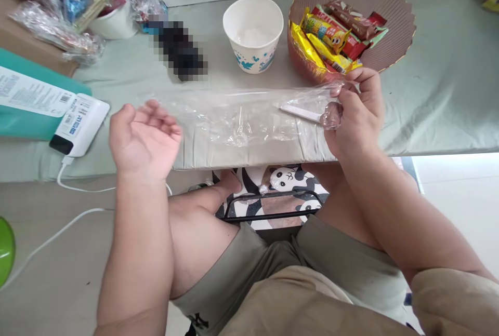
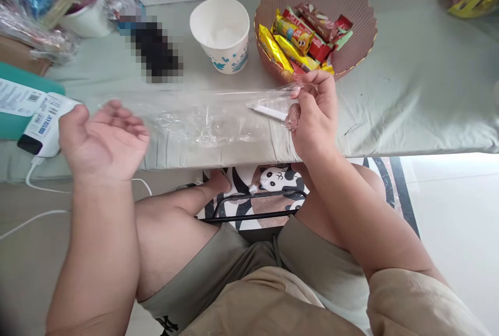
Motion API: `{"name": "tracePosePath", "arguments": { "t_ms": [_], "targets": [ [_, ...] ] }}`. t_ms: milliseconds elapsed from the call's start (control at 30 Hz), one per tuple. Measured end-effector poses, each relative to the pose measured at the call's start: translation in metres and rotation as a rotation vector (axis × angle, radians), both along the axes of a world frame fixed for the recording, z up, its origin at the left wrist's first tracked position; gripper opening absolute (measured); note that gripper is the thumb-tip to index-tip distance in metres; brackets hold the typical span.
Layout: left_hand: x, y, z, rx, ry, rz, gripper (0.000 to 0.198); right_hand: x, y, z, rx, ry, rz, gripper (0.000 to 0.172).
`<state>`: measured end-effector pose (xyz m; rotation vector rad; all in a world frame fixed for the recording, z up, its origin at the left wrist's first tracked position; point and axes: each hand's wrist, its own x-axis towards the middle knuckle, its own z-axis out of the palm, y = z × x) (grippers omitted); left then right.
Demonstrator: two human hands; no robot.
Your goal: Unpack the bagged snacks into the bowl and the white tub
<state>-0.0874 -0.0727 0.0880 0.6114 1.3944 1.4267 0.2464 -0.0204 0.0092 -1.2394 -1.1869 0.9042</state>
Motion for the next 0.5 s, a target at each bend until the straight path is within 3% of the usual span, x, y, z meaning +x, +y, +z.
{"name": "tracePosePath", "arguments": {
  "t_ms": [33,100,200,300,400,500],
  "targets": [
    [0.008,0.0,-0.004,0.014,-0.034,-0.009,0.037,-0.001,0.0,-0.001,-0.011,-0.015,0.005,0.032],
    [0.025,-0.001,-0.013,-0.111,-0.021,-0.223,0.05,-0.003,-0.001,0.0,-0.042,-0.033,0.011,0.031],
    [0.041,-0.002,-0.025,-0.324,0.283,-0.394,0.044,-0.006,-0.002,0.002,-0.069,0.016,0.029,0.025],
    [0.035,0.002,-0.023,-0.345,0.425,-0.367,0.026,-0.002,0.004,-0.001,0.01,0.069,-0.024,0.023],
    [0.013,0.005,-0.013,-0.304,0.335,-0.289,0.023,0.009,0.011,-0.01,0.129,0.006,-0.115,0.022],
    [0.0,0.005,-0.007,-0.229,0.179,-0.241,0.027,0.016,0.012,-0.014,0.148,-0.029,-0.047,0.024]
  ]
}}
